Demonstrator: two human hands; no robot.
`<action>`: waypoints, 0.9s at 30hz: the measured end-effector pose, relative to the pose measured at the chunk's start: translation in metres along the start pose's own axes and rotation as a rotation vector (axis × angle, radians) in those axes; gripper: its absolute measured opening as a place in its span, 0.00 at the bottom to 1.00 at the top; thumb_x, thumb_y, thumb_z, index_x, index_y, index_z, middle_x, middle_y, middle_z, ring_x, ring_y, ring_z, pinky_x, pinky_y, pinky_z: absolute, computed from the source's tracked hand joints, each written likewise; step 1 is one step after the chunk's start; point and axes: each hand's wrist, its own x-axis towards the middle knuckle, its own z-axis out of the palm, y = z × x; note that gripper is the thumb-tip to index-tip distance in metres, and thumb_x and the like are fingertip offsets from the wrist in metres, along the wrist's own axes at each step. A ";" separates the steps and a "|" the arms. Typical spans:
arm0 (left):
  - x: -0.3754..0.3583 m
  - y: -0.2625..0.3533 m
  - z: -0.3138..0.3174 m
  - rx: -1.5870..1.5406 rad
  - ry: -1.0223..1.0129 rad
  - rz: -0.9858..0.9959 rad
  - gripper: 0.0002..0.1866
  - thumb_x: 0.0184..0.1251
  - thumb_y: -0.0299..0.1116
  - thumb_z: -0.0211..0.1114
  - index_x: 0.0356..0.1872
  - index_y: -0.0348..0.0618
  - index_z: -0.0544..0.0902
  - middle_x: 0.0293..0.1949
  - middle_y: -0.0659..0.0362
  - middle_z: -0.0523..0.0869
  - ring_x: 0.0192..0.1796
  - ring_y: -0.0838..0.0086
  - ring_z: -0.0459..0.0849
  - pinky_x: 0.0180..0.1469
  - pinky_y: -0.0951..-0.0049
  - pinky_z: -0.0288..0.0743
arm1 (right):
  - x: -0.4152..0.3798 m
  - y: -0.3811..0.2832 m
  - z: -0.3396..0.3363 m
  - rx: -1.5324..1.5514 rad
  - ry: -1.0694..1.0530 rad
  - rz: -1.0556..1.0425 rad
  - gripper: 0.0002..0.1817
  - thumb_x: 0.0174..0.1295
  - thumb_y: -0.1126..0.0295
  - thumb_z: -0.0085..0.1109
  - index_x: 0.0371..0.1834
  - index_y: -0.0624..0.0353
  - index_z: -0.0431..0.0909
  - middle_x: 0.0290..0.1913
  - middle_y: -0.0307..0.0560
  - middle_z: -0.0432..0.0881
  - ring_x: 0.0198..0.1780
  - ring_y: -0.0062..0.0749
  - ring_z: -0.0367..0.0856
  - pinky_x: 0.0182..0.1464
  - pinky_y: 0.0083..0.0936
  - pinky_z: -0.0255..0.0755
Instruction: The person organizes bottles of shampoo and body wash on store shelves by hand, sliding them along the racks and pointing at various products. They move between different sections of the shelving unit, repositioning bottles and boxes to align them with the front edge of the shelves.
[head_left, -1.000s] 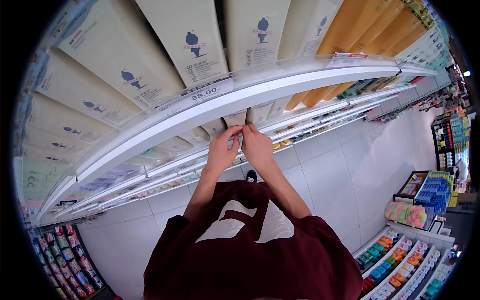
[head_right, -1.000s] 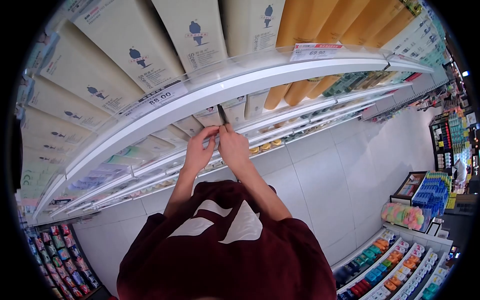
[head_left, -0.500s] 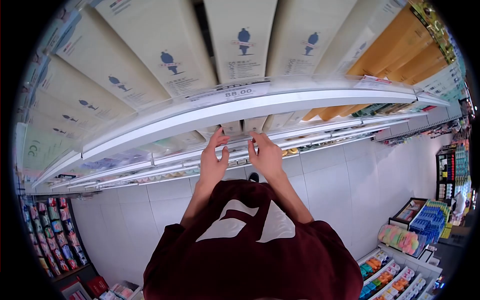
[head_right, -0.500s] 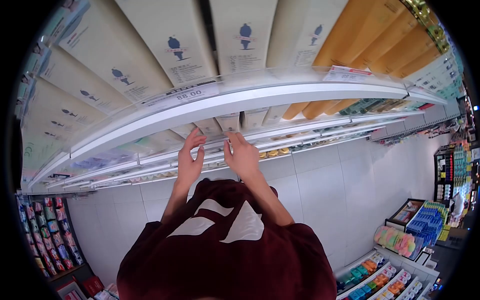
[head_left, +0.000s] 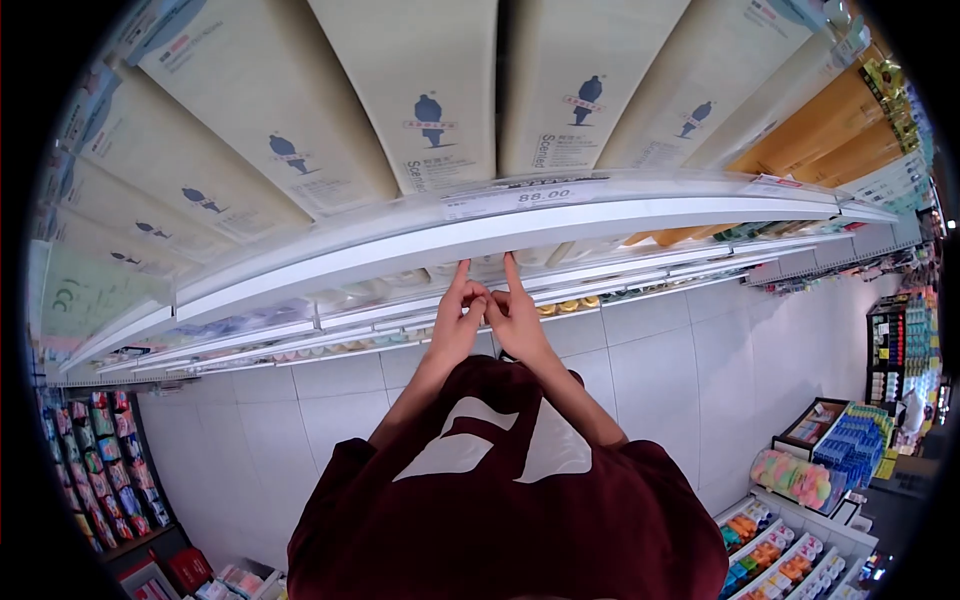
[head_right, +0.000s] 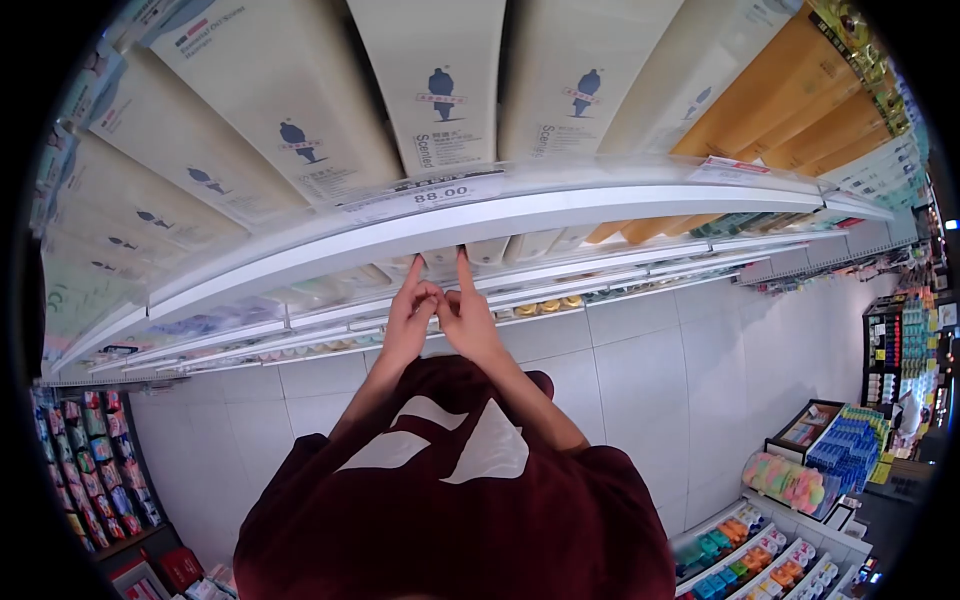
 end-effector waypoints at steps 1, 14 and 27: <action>0.000 0.002 -0.001 -0.029 -0.005 -0.026 0.40 0.73 0.19 0.55 0.84 0.40 0.51 0.41 0.58 0.83 0.43 0.75 0.81 0.56 0.74 0.75 | 0.000 0.001 0.002 0.043 0.004 0.013 0.46 0.67 0.79 0.55 0.85 0.66 0.38 0.28 0.55 0.84 0.26 0.33 0.82 0.35 0.25 0.75; -0.011 -0.002 0.001 -0.001 -0.032 0.067 0.39 0.75 0.19 0.54 0.84 0.43 0.52 0.41 0.58 0.85 0.43 0.77 0.81 0.56 0.73 0.75 | -0.010 0.017 0.011 0.140 0.079 -0.028 0.48 0.65 0.84 0.54 0.87 0.58 0.40 0.23 0.44 0.78 0.26 0.20 0.74 0.34 0.20 0.71; -0.016 -0.002 0.004 0.013 -0.020 0.072 0.38 0.74 0.19 0.55 0.83 0.43 0.55 0.42 0.59 0.84 0.43 0.79 0.80 0.54 0.76 0.75 | -0.011 0.019 0.010 0.236 0.050 0.024 0.48 0.65 0.86 0.52 0.87 0.57 0.40 0.26 0.43 0.81 0.28 0.18 0.74 0.35 0.17 0.70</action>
